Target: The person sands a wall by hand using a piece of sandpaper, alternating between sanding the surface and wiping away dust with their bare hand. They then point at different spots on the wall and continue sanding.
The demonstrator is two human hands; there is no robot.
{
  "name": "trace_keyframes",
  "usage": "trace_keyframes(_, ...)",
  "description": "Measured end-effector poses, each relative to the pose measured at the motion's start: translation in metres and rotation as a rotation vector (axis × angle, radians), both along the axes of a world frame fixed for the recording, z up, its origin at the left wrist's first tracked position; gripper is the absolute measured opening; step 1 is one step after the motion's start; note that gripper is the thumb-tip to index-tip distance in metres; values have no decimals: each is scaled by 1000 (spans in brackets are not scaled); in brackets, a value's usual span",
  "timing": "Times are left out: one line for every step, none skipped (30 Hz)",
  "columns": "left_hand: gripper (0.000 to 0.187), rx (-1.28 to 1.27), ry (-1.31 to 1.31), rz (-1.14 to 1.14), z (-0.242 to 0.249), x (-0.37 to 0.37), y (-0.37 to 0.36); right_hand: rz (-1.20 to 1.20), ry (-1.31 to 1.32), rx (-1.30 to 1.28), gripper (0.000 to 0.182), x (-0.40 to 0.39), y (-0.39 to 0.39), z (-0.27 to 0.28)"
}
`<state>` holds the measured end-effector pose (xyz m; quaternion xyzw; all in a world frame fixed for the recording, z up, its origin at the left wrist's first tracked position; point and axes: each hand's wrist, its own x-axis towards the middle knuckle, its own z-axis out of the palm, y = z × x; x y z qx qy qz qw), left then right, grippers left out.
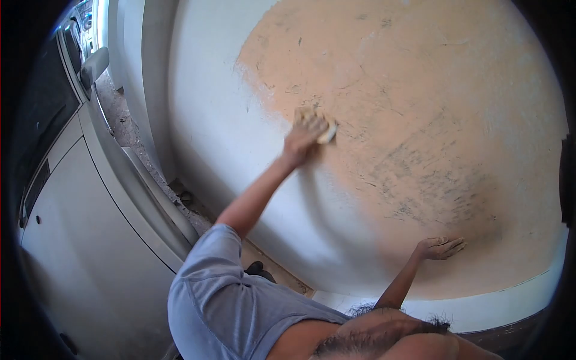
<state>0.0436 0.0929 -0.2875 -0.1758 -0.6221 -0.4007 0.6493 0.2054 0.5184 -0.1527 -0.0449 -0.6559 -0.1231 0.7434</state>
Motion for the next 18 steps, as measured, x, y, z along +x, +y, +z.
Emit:
trace_keyframes(30,86,-107,-43,4,23,12,3,-1,-4,56,1,0,-2)
trace_keyframes(29,59,-42,-38,26,21,8,-11,-28,3,56,3,2,-3)
trace_keyframes(28,38,20,-31,56,12,-1,-24,-57,18,57,2,2,-1)
trace_keyframes(33,-119,31,51,101,1,-19,-16,-65,23,57,0,1,1)
trace_keyframes(38,-95,121,74,153,-4,-30,-22,-66,21,56,1,-1,0)
trace_keyframes(37,-43,151,63,204,-5,-40,-38,-60,15,56,3,0,-1)
trace_keyframes(35,-61,72,67,252,-4,-51,-49,-56,10,56,4,1,-1)
trace_keyframes(30,-74,182,30,297,-11,-62,-21,-36,19,55,3,1,0)
trace_keyframes(27,-87,290,-7,322,-18,-66,8,-16,27,54,1,2,1)
trace_keyframes(27,-93,294,-16,317,-19,-60,-1,-13,19,54,0,0,1)
trace_keyframes(31,-69,173,-29,298,-18,-53,-6,-12,20,54,1,-1,2)
trace_keyframes(37,-45,51,-39,273,-17,-45,-9,-12,22,54,2,-2,1)
trace_keyframes(38,-44,125,37,240,-12,-33,-15,-13,15,54,3,-1,-1)
trace_keyframes(38,-40,200,115,197,-4,-20,-16,-35,2,54,3,1,-2)
trace_keyframes(39,-64,94,45,146,6,-5,-15,-58,-8,55,2,2,-2)
trace_keyframes(36,-42,14,-5,91,13,15,-17,-59,-5,55,3,2,-2)
trace_keyframes(32,-11,-30,-32,40,24,36,-17,-54,-2,55,3,2,-1)
trace_keyframes(25,44,-133,-94,32,52,47,-15,-48,-3,55,2,0,-1)
